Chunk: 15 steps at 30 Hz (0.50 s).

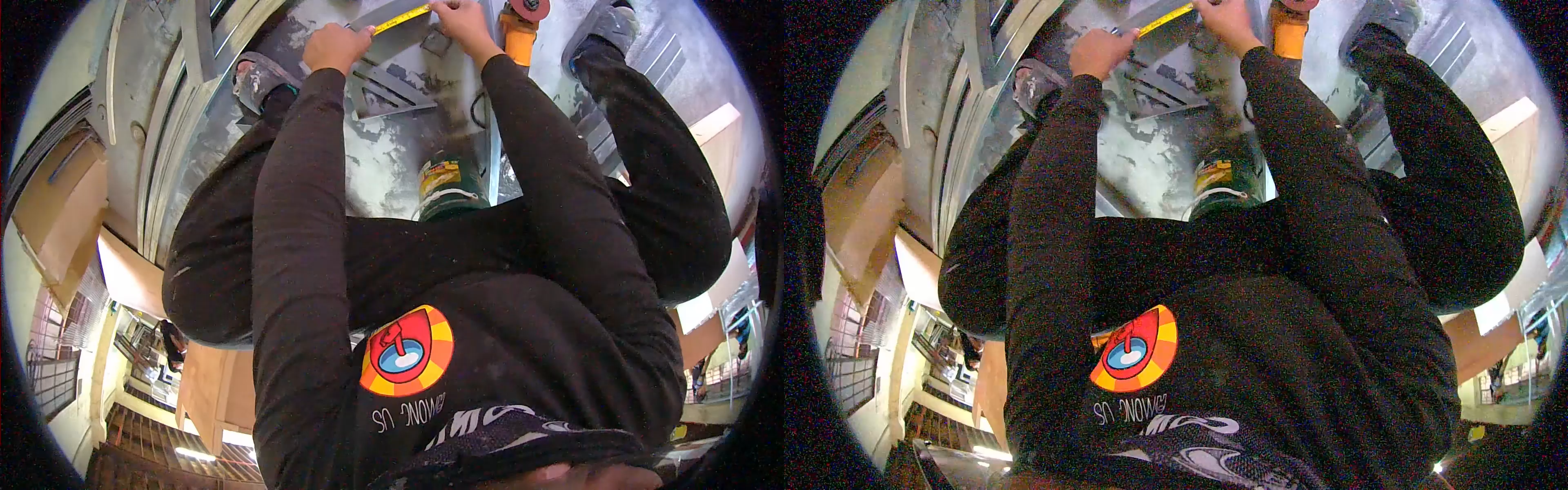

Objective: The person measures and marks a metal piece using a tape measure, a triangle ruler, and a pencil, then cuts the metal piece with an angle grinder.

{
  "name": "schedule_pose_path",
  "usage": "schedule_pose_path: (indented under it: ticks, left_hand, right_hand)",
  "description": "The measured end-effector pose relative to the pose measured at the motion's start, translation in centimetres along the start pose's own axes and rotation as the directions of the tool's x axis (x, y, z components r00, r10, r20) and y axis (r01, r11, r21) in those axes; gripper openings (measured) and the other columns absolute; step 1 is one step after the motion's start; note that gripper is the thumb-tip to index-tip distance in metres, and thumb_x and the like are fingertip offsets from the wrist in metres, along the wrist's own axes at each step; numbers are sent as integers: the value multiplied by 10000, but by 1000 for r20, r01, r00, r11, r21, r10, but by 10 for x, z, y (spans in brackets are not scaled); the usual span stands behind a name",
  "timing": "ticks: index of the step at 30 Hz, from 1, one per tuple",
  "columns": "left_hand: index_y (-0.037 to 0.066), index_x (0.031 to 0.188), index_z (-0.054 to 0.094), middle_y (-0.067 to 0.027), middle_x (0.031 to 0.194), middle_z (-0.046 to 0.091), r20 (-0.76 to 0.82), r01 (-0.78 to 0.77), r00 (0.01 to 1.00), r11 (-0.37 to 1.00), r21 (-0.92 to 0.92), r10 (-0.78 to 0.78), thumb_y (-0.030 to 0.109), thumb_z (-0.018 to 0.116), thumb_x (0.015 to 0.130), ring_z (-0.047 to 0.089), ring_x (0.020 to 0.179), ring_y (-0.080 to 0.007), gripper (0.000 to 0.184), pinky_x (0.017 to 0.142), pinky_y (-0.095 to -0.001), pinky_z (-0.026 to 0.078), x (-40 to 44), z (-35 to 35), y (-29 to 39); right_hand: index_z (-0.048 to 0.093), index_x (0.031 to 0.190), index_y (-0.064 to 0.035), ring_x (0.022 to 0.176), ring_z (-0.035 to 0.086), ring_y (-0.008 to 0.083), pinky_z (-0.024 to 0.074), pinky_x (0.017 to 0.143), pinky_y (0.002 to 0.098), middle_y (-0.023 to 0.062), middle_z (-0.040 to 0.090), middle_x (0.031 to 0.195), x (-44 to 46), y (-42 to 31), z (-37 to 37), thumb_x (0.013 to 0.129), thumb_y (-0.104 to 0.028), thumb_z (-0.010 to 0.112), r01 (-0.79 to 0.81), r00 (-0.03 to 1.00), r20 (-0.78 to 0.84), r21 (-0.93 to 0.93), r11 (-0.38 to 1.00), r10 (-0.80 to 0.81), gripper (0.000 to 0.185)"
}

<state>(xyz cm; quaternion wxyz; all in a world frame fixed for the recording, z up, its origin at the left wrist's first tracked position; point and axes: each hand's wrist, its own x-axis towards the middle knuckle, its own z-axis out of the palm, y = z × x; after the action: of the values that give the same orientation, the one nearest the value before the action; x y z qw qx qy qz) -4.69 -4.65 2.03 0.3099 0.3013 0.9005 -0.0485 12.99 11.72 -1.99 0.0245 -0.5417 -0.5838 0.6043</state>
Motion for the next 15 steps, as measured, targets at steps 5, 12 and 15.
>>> schedule_pose_path:
  ticks: [5,12,15]
  left_hand:
    - [61,890,781,-217,935,733,-195,-14,981,1000,19,18,715,595,827,702,900,-437,683,790,-507,561,-1,18,-4]
    - [87,985,778,-210,977,735,-84,-8,996,999,-44,4,705,616,812,699,947,-431,662,800,-517,564,-3,4,-3]
    - [96,1001,780,-209,997,735,-98,18,995,999,-51,-23,703,623,805,699,955,-430,657,809,-513,564,-3,6,-1]
  right_hand:
    - [731,968,39,763,718,244,551,698,378,164,730,797,24,22,-2,888,-273,613,209,977,88,-186,960,-196,343]
    - [738,1039,-13,653,652,180,528,615,342,91,685,750,29,13,-12,912,-215,580,142,990,-12,-66,988,-144,287]
    - [724,1086,-17,613,618,148,513,576,316,64,650,727,41,7,-18,920,-198,575,119,993,3,45,992,-119,288]
